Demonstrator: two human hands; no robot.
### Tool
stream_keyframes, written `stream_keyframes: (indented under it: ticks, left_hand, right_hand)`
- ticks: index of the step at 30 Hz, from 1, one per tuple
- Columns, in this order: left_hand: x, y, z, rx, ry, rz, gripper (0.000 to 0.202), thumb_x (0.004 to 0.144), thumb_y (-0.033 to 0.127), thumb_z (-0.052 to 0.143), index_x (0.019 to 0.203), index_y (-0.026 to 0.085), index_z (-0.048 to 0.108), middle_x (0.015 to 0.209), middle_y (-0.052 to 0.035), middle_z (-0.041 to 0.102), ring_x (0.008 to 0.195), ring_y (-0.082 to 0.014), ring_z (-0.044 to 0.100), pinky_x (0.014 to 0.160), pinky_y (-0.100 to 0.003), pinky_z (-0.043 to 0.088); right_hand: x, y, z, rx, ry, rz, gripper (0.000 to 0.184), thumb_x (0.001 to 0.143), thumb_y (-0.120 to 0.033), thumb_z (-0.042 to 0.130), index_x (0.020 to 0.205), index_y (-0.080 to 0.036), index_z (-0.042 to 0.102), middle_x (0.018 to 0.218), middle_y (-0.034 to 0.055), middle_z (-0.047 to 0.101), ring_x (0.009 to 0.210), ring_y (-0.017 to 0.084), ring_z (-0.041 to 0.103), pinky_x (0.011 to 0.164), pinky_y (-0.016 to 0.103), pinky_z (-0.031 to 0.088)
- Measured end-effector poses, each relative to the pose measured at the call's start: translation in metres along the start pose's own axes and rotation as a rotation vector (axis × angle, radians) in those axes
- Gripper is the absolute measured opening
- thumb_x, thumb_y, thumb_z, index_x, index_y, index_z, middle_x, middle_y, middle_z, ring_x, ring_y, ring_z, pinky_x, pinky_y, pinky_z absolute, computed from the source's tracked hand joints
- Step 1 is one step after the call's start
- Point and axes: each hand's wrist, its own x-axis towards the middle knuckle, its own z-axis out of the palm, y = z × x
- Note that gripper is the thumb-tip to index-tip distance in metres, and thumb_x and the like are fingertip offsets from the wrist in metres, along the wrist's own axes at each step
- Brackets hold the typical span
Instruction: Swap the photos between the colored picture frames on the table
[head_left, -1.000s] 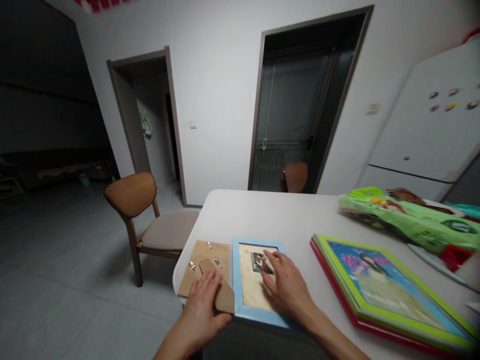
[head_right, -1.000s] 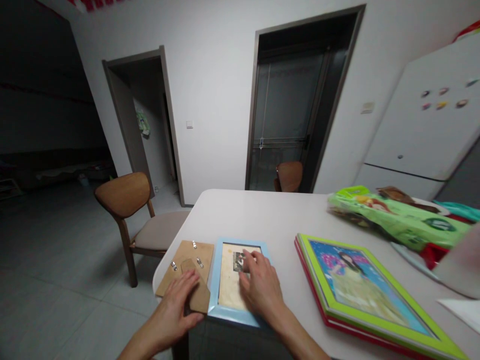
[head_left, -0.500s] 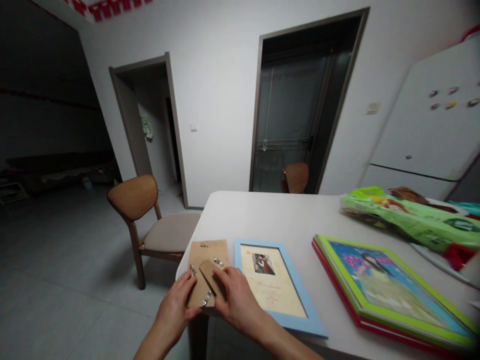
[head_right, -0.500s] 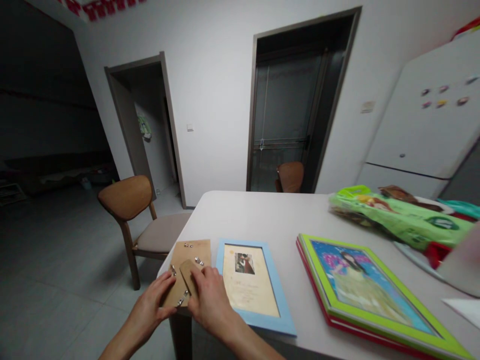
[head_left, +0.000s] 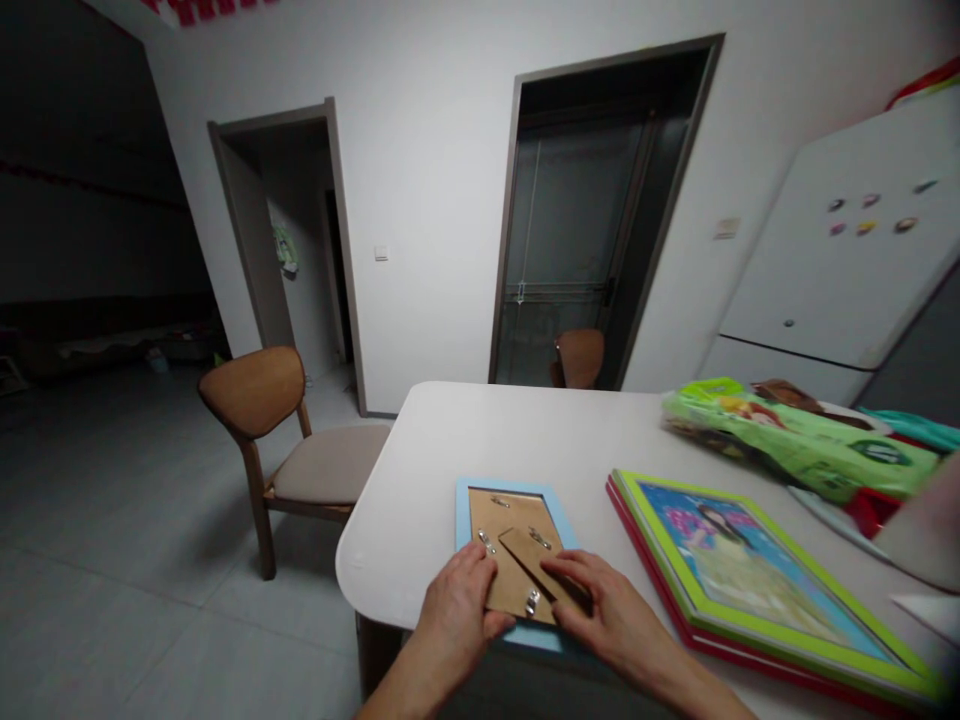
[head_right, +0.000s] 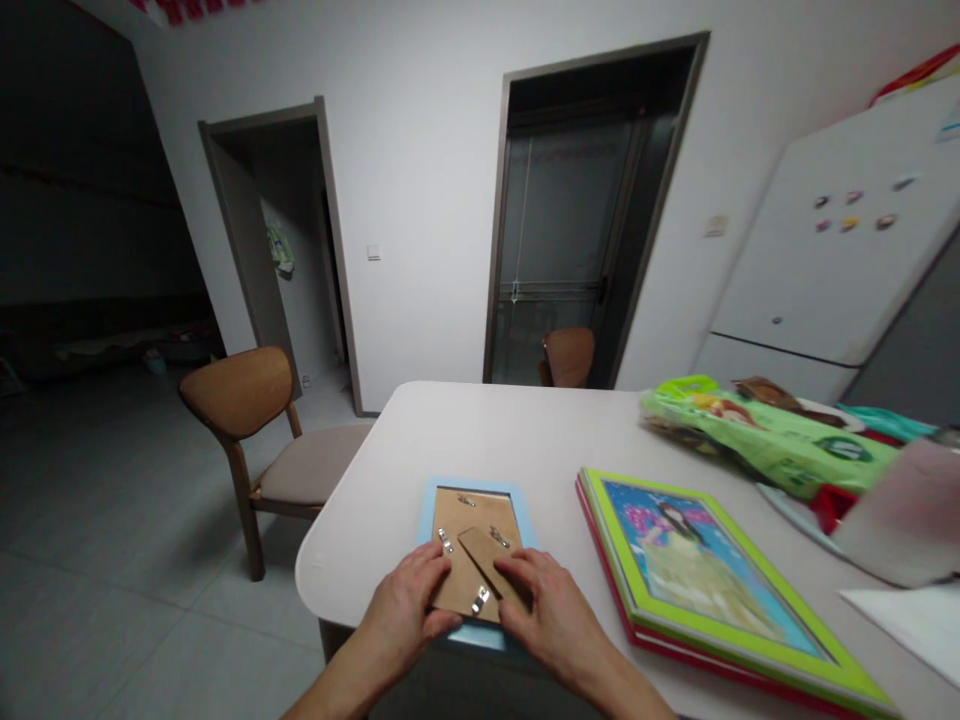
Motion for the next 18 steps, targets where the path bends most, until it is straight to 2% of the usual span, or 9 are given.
stream_keyframes:
  ticks: [5, 9, 13, 16, 18]
  left_hand:
    - [0.005, -0.002, -0.001, 0.042, -0.074, -0.013, 0.033, 0.064, 0.027, 0.064, 0.094, 0.016, 0.055, 0.115, -0.0088, 0.05, 0.109, -0.0231, 0.042, 0.093, -0.038, 0.031]
    - [0.002, -0.003, -0.002, 0.069, -0.108, -0.034, 0.022, 0.072, 0.025, 0.055, 0.091, 0.017, 0.055, 0.116, -0.0072, 0.05, 0.115, -0.0225, 0.035, 0.095, -0.039, 0.027]
    - [-0.004, -0.004, 0.003, 0.05, -0.081, -0.029, 0.031, 0.072, 0.029, 0.055, 0.101, 0.019, 0.05, 0.122, -0.0067, 0.044, 0.118, -0.021, 0.03, 0.098, -0.041, 0.02]
    - [-0.008, -0.005, 0.007, 0.025, -0.082, 0.036, 0.045, 0.066, 0.037, 0.061, 0.105, 0.021, 0.046, 0.124, -0.0067, 0.042, 0.116, -0.0209, 0.033, 0.099, -0.044, 0.016]
    - [-0.008, -0.006, 0.009, 0.024, -0.093, 0.055, 0.044, 0.063, 0.037, 0.064, 0.101, 0.021, 0.048, 0.123, -0.0067, 0.043, 0.115, -0.0211, 0.034, 0.098, -0.045, 0.016]
  right_hand:
    - [0.005, 0.01, 0.01, -0.118, 0.04, -0.036, 0.04, 0.064, -0.026, 0.047, 0.101, -0.017, 0.059, 0.104, 0.0101, 0.057, 0.097, 0.022, 0.049, 0.085, 0.034, 0.035]
    - [0.008, 0.015, 0.016, -0.194, 0.032, -0.07, 0.038, 0.066, -0.03, 0.048, 0.101, -0.02, 0.059, 0.105, 0.0094, 0.056, 0.097, 0.022, 0.048, 0.083, 0.036, 0.035]
    - [0.014, 0.018, 0.015, -0.216, 0.035, -0.092, 0.035, 0.072, -0.036, 0.043, 0.099, -0.021, 0.059, 0.105, 0.0088, 0.055, 0.096, 0.021, 0.048, 0.081, 0.034, 0.036]
    - [0.025, 0.017, 0.013, -0.266, 0.075, -0.068, 0.035, 0.076, -0.032, 0.037, 0.101, -0.02, 0.058, 0.105, 0.0098, 0.054, 0.094, 0.02, 0.047, 0.08, 0.032, 0.035]
    - [0.034, 0.016, 0.013, -0.322, 0.08, -0.072, 0.033, 0.077, -0.029, 0.036, 0.101, -0.022, 0.058, 0.104, 0.0089, 0.054, 0.093, 0.02, 0.046, 0.078, 0.032, 0.035]
